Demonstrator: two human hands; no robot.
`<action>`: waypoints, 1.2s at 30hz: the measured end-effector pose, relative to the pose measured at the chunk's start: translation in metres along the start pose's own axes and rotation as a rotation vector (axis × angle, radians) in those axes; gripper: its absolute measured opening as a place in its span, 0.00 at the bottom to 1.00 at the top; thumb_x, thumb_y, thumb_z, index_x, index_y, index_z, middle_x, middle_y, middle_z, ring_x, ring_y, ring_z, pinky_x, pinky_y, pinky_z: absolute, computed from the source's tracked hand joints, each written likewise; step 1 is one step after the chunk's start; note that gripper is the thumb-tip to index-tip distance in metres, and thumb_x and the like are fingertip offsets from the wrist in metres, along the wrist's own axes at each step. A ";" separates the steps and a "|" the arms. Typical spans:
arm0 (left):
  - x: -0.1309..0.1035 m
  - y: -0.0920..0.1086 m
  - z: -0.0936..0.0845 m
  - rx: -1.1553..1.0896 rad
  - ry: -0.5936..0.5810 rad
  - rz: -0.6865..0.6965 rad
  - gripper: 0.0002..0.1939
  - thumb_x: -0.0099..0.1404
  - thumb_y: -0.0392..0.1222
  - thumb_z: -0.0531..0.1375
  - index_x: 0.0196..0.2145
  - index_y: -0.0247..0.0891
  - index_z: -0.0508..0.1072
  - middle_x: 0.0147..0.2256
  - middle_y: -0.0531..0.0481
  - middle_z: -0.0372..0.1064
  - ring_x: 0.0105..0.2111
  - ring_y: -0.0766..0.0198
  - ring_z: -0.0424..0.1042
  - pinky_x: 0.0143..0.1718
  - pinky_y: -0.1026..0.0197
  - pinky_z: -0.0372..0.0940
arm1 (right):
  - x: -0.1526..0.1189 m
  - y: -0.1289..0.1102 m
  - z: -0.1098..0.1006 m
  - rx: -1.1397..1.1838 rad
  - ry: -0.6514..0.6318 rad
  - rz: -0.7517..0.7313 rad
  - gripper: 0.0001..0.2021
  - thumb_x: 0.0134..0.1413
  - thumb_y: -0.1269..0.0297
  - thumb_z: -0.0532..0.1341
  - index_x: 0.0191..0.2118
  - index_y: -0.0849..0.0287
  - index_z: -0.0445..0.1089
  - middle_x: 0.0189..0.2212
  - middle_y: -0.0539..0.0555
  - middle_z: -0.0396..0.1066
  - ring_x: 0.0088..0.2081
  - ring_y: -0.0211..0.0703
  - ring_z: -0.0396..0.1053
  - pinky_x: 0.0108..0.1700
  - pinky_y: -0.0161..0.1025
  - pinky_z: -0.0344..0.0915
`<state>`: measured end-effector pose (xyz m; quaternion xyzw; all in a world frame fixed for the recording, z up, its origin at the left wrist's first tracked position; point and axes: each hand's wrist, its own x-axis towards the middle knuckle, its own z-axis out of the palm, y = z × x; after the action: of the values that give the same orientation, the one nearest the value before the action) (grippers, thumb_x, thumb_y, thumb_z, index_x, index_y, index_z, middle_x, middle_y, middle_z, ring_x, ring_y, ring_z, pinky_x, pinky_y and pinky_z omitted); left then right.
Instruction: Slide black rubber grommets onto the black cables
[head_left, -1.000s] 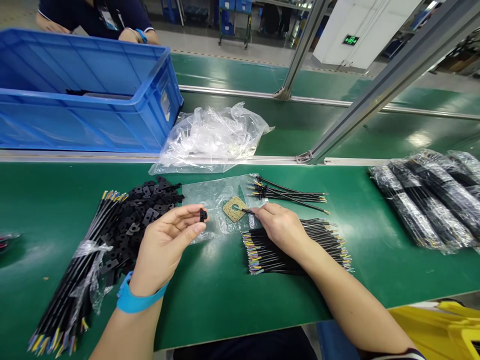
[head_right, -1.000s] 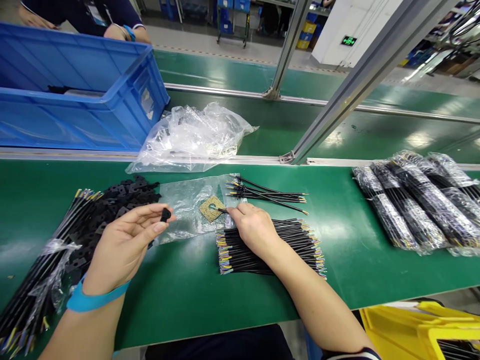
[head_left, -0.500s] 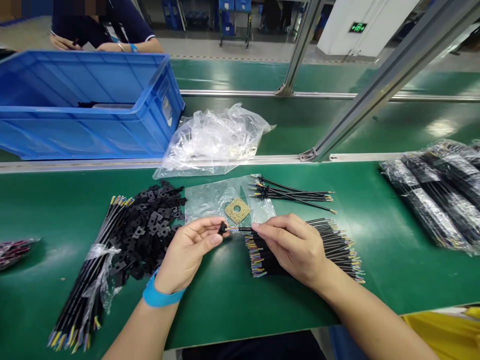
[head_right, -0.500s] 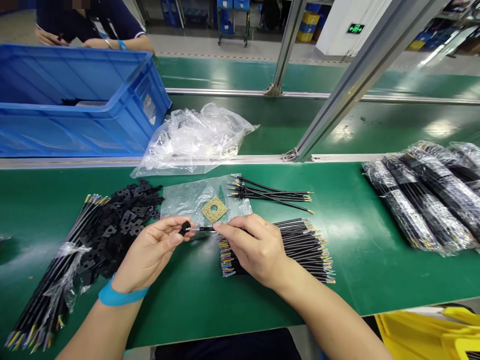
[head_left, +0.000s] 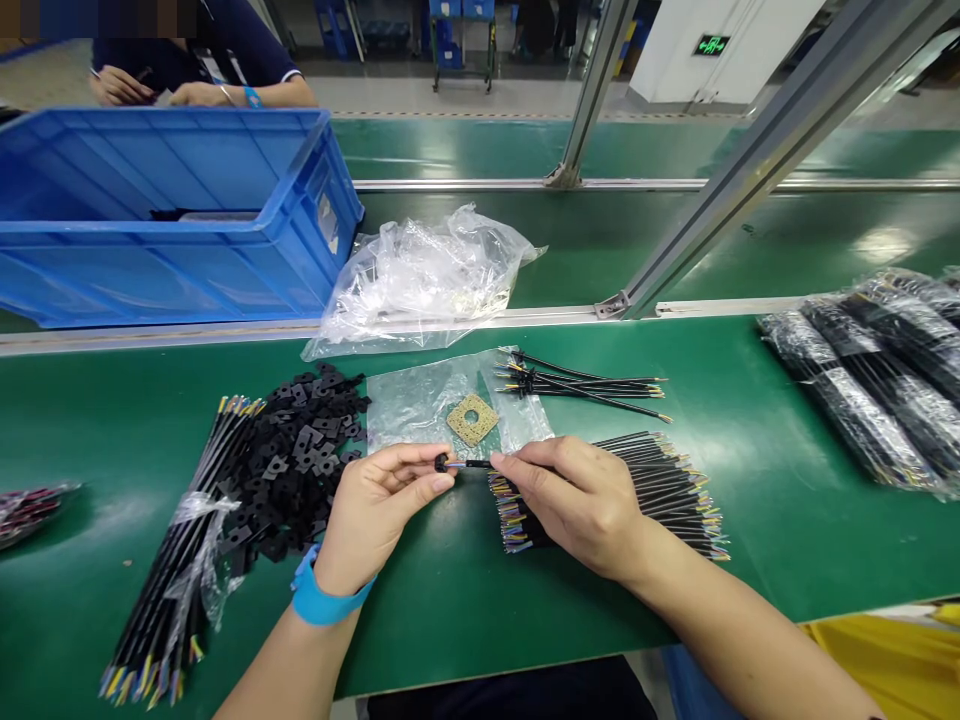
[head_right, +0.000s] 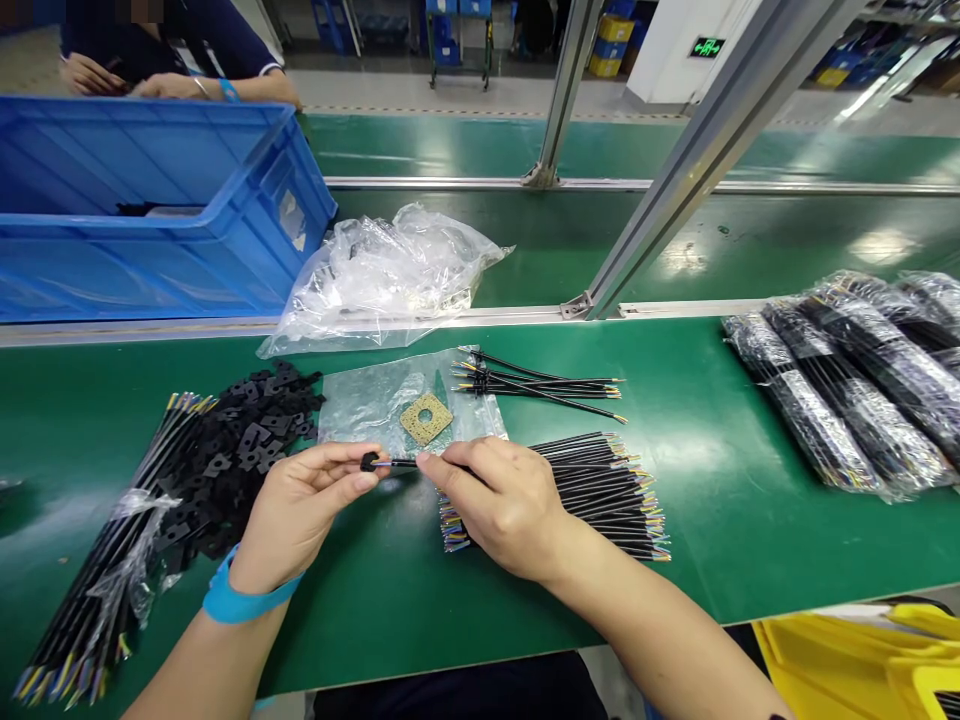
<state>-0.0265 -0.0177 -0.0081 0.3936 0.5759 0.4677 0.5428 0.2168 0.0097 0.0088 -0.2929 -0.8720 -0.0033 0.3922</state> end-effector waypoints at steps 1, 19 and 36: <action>0.000 0.000 0.000 -0.003 -0.017 -0.009 0.20 0.49 0.52 0.80 0.38 0.40 0.87 0.33 0.44 0.85 0.35 0.53 0.85 0.40 0.57 0.81 | 0.000 0.000 0.000 -0.002 -0.005 -0.012 0.14 0.70 0.75 0.61 0.56 0.58 0.76 0.37 0.54 0.81 0.35 0.40 0.76 0.39 0.37 0.74; -0.009 0.008 0.007 0.288 -0.113 0.415 0.07 0.56 0.47 0.77 0.34 0.49 0.88 0.32 0.48 0.85 0.31 0.56 0.83 0.35 0.57 0.79 | -0.001 -0.004 0.007 0.347 -0.111 0.147 0.08 0.74 0.65 0.60 0.44 0.60 0.76 0.34 0.54 0.80 0.34 0.40 0.77 0.38 0.35 0.75; -0.007 0.006 0.013 0.260 -0.257 0.482 0.09 0.59 0.49 0.76 0.38 0.50 0.88 0.32 0.46 0.84 0.31 0.57 0.84 0.32 0.61 0.79 | -0.002 -0.008 0.006 0.627 -0.283 0.324 0.12 0.74 0.62 0.60 0.39 0.59 0.77 0.28 0.51 0.74 0.28 0.37 0.70 0.32 0.33 0.67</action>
<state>-0.0131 -0.0212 0.0002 0.6412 0.4475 0.4516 0.4297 0.2100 0.0035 0.0054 -0.2900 -0.8187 0.3664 0.3338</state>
